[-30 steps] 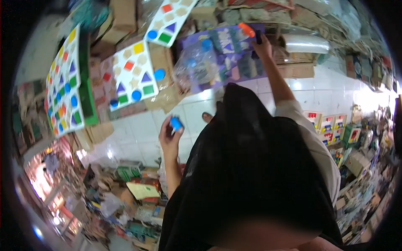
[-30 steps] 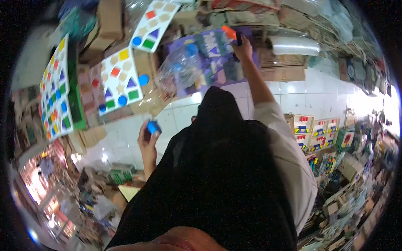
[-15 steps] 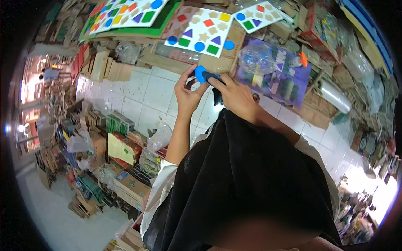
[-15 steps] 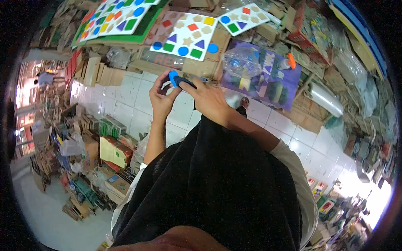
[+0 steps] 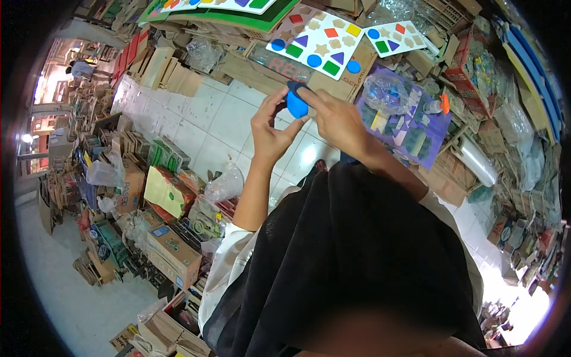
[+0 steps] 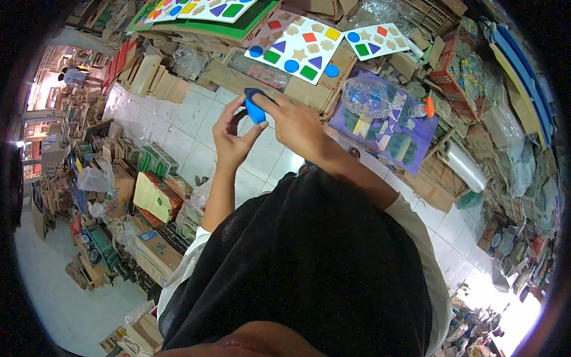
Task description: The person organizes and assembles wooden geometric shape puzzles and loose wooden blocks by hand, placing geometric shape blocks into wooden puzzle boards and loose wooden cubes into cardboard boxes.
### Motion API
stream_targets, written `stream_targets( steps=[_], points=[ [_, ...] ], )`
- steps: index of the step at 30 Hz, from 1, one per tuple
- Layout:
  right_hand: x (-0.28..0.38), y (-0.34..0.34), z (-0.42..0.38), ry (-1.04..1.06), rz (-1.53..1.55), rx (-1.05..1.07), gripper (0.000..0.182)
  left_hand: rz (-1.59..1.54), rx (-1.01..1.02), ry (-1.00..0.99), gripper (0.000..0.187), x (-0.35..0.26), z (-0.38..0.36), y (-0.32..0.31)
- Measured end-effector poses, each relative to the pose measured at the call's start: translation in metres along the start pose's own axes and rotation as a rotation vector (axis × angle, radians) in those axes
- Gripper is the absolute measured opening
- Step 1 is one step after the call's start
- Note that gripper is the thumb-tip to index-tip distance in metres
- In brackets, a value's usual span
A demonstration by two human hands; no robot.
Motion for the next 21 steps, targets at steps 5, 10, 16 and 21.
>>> stream_targets(
  steps=[5,10,16,21],
  points=[
    [0.012,-0.019,-0.016,0.06,-0.108,0.085,0.054,-0.07,-0.119,0.015,0.054,0.01,-0.002,0.021],
    [0.015,0.0,0.003,0.057,-0.059,-0.005,0.055,0.037,0.006,-0.019,0.058,-0.006,-0.005,0.007],
    [0.016,-0.021,-0.015,0.129,-0.106,0.063,0.051,-0.107,-0.111,0.08,0.054,0.005,-0.003,0.029],
    [0.021,0.0,-0.001,0.122,0.034,-0.088,0.05,-0.351,0.029,0.128,0.052,0.0,0.002,0.016]
  ],
)
Point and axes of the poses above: each hand's wrist, its own z-axis towards the middle knuckle, its own y-axis out of the back of the hand, x = y × z, the point moved 7 cm from there along z, towards the middle knuckle, and after that the axes turned 10 degrees about x, right-handed, at the moved point
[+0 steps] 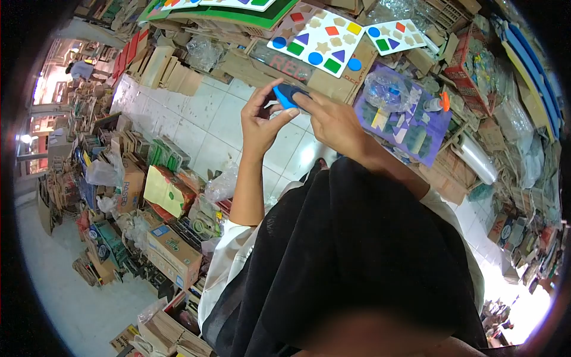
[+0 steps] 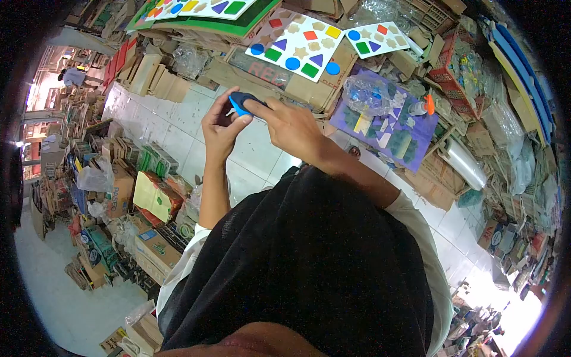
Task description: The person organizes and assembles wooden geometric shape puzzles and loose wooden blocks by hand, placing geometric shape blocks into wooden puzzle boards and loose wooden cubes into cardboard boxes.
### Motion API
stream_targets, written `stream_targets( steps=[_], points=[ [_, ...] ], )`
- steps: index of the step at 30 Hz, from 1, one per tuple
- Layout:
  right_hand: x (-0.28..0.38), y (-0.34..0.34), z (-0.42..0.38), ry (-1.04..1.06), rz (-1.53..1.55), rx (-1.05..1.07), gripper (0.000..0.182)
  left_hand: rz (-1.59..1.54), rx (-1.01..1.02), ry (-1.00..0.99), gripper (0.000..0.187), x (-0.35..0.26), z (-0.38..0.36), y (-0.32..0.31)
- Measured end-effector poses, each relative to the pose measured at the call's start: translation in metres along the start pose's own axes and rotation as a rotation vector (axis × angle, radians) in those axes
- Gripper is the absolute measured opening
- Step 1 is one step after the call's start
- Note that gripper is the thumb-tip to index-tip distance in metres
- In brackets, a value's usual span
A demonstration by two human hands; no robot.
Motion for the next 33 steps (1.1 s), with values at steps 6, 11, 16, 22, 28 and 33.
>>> stream_targets(
  steps=[6,11,16,22,28,33],
  points=[
    [0.003,-0.001,-0.013,0.108,-0.087,-0.046,0.049,-0.041,-0.005,0.053,0.048,0.013,-0.001,0.009],
    [0.008,0.001,-0.006,0.071,-0.128,0.002,0.046,-0.226,-0.073,0.044,0.039,0.028,-0.003,0.015],
    [0.007,-0.006,-0.007,0.087,-0.135,0.02,0.045,-0.534,-0.135,0.295,0.03,0.046,-0.013,0.004],
    [0.007,-0.021,-0.005,0.104,-0.16,0.003,0.043,-0.842,-0.225,0.313,0.044,0.059,-0.013,0.003],
    [0.008,-0.035,0.004,-0.033,-0.126,0.018,0.043,-0.956,-0.389,0.093,0.045,0.065,-0.018,0.0],
    [-0.017,-0.048,0.004,-0.245,0.008,0.012,0.049,-0.993,-0.461,0.083,0.046,0.063,-0.02,-0.013]
  ],
)
Point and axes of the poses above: each hand's wrist, its own z-axis towards the middle knuckle, its own y-axis out of the back of the hand, x = y × z, the point moved 7 cm from there along z, towards the middle knuckle, and after that the axes turned 10 degrees about x, right-handed, at the moved point
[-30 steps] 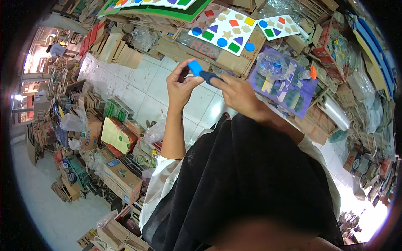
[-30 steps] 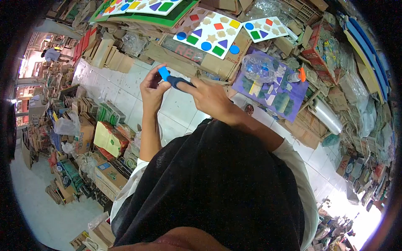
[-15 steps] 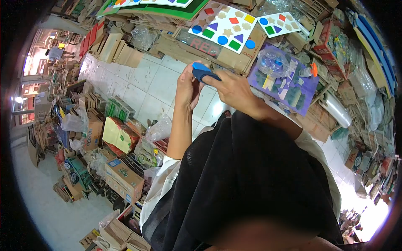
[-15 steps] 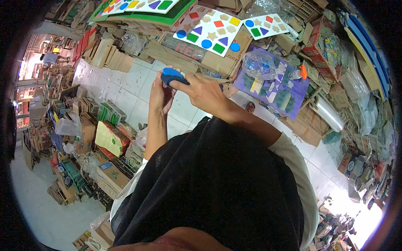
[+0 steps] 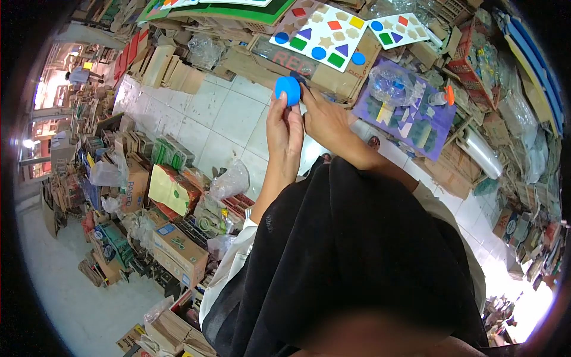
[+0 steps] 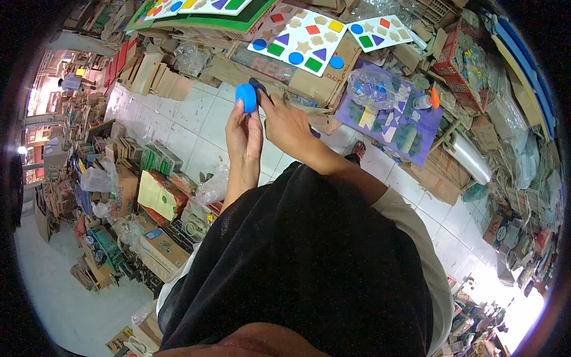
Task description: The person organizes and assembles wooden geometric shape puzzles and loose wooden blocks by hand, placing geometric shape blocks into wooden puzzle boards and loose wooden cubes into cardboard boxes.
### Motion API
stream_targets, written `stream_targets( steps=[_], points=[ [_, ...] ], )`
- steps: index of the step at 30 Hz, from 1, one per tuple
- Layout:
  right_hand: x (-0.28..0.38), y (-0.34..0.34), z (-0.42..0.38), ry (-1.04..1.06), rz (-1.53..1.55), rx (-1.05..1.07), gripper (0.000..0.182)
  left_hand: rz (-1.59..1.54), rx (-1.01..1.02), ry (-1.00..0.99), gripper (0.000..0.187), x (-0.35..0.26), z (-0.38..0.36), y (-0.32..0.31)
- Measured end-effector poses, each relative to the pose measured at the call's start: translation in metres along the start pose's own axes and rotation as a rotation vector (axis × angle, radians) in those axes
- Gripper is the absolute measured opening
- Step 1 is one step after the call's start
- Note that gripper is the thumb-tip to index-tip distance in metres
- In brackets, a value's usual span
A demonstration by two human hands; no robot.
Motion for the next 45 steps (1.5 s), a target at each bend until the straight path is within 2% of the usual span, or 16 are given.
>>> stream_targets(
  steps=[3,6,8,14,17,22,24,26,28,30,32,33,36,37,41,45],
  points=[
    [0.012,0.004,-0.016,0.061,-0.013,-0.037,0.047,-0.122,-0.081,0.044,0.035,-0.003,0.015,0.012],
    [0.017,-0.001,-0.012,0.094,-0.06,0.044,0.045,-0.215,0.003,0.136,0.035,0.007,0.013,0.01],
    [0.014,0.012,0.001,0.05,-0.021,0.0,0.045,-0.104,-0.008,0.167,0.034,0.013,0.01,0.01],
    [0.015,0.0,-0.009,0.086,-0.112,0.097,0.048,-0.13,0.034,0.148,0.034,0.006,0.017,0.014],
    [0.02,0.023,-0.001,0.091,-0.024,-0.078,0.048,0.039,0.207,0.114,0.036,-0.002,0.009,-0.014],
    [0.025,0.013,-0.006,0.109,-0.087,0.008,0.048,-0.052,0.161,0.055,0.034,-0.008,0.017,0.005],
    [0.028,0.002,-0.013,0.139,-0.108,0.082,0.05,-0.171,0.262,0.181,0.039,-0.007,0.02,0.006],
    [0.028,0.007,-0.006,0.14,-0.105,0.046,0.053,-0.104,0.181,0.145,0.038,-0.009,0.013,0.0],
    [0.03,0.03,0.009,0.106,0.125,-0.068,0.055,0.111,0.227,0.123,0.033,-0.013,0.006,-0.015],
    [0.029,0.029,0.01,0.135,0.104,-0.043,0.056,0.077,0.22,0.128,0.034,-0.015,0.005,-0.014],
    [0.033,0.006,-0.004,0.162,-0.101,0.059,0.048,-0.046,0.192,0.087,0.034,-0.02,0.015,0.002],
    [0.036,-0.003,-0.01,0.152,-0.15,0.142,0.048,-0.126,0.281,0.136,0.033,-0.022,0.022,0.001],
    [0.043,0.001,-0.007,0.18,-0.075,0.076,0.05,-0.055,0.343,0.154,0.031,-0.026,0.021,0.004],
    [0.045,0.007,-0.003,0.159,-0.012,0.024,0.051,0.046,0.255,0.098,0.03,-0.029,0.018,0.005],
    [0.04,0.009,0.011,0.128,0.05,0.101,0.053,0.007,0.127,0.091,0.029,-0.031,0.017,0.002],
    [0.03,-0.002,0.001,0.166,-0.043,0.124,0.052,-0.045,0.217,0.153,0.037,-0.019,0.024,0.009]
  ],
)
Point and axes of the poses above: each hand's wrist, its own z-axis towards the middle knuckle, its own y-axis out of the back of the hand, x = y × z, the point moved 7 cm from there along z, towards the middle knuckle, and after that the axes turned 10 degrees about x, right-handed, at the moved point
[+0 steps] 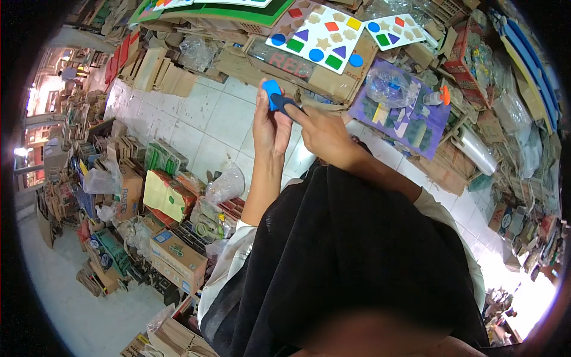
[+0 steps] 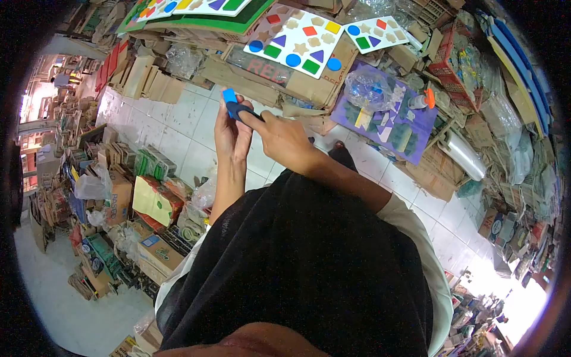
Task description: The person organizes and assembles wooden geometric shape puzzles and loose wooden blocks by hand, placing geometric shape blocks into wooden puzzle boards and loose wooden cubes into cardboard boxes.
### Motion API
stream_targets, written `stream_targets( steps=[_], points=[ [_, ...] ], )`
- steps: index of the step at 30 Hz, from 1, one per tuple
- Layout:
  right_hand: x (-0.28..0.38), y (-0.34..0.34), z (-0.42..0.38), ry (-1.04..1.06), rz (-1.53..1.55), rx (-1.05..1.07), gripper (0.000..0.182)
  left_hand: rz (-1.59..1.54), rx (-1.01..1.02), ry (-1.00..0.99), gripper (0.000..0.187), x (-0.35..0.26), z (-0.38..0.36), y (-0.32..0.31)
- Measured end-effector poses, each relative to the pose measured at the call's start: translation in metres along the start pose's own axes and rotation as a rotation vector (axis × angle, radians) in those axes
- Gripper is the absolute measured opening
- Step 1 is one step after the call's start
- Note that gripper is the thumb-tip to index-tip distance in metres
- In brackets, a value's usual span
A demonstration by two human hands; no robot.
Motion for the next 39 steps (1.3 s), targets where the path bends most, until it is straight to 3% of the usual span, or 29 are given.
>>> stream_targets(
  steps=[4,7,10,13,17,19,23,25,27,29,31,33,34,37,39],
  points=[
    [-0.025,0.027,0.021,-0.141,0.146,0.026,0.052,0.096,-0.019,0.021,0.034,0.01,0.011,-0.019],
    [-0.032,0.025,0.018,-0.019,0.045,-0.041,0.053,0.038,-0.113,0.051,0.031,0.015,0.03,0.0],
    [-0.046,0.024,0.024,-0.058,0.069,0.081,0.053,0.046,-0.033,0.058,0.029,0.017,0.05,0.002],
    [-0.053,0.044,0.044,-0.061,0.156,0.043,0.052,0.058,-0.063,0.042,0.029,0.014,0.072,-0.005],
    [-0.082,0.063,0.061,-0.074,0.211,-0.038,0.052,0.082,0.055,0.097,0.045,0.029,0.095,-0.026],
    [-0.087,0.061,0.054,0.051,0.077,-0.133,0.052,0.1,0.051,0.104,0.043,0.032,0.107,-0.025],
    [-0.105,0.071,0.058,-0.013,0.084,-0.074,0.052,0.124,-0.019,0.127,0.035,0.042,0.121,-0.019],
    [-0.118,0.09,0.071,-0.164,0.232,0.019,0.052,0.196,0.246,0.212,0.035,0.051,0.125,-0.033],
    [-0.12,0.091,0.071,-0.142,0.263,0.016,0.047,0.145,0.198,0.189,0.037,0.05,0.131,-0.034],
    [-0.111,0.085,0.064,0.076,0.159,-0.077,0.053,0.16,-0.018,0.111,0.039,0.039,0.138,-0.035],
    [-0.108,0.085,0.066,0.05,0.099,-0.109,0.054,0.196,-0.002,0.151,0.04,0.036,0.144,-0.028],
    [-0.115,0.093,0.072,-0.039,0.24,-0.181,0.048,0.224,0.164,0.183,0.04,0.04,0.148,-0.033],
    [-0.124,0.097,0.08,-0.183,0.381,0.011,0.047,0.261,0.183,0.222,0.041,0.044,0.147,-0.031],
    [-0.128,0.097,0.088,-0.152,0.372,-0.009,0.046,0.225,0.14,0.263,0.041,0.043,0.157,-0.04],
    [-0.127,0.089,0.088,-0.065,0.272,-0.147,0.047,0.194,0.147,0.222,0.041,0.031,0.17,-0.042]
  ],
)
Point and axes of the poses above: each hand's wrist, its own z-axis towards the middle knuckle, its own y-axis out of the back of the hand, x = y × z, the point moved 7 cm from there along z, towards the middle knuckle, and after that the axes turned 10 degrees about x, right-handed, at the moved point
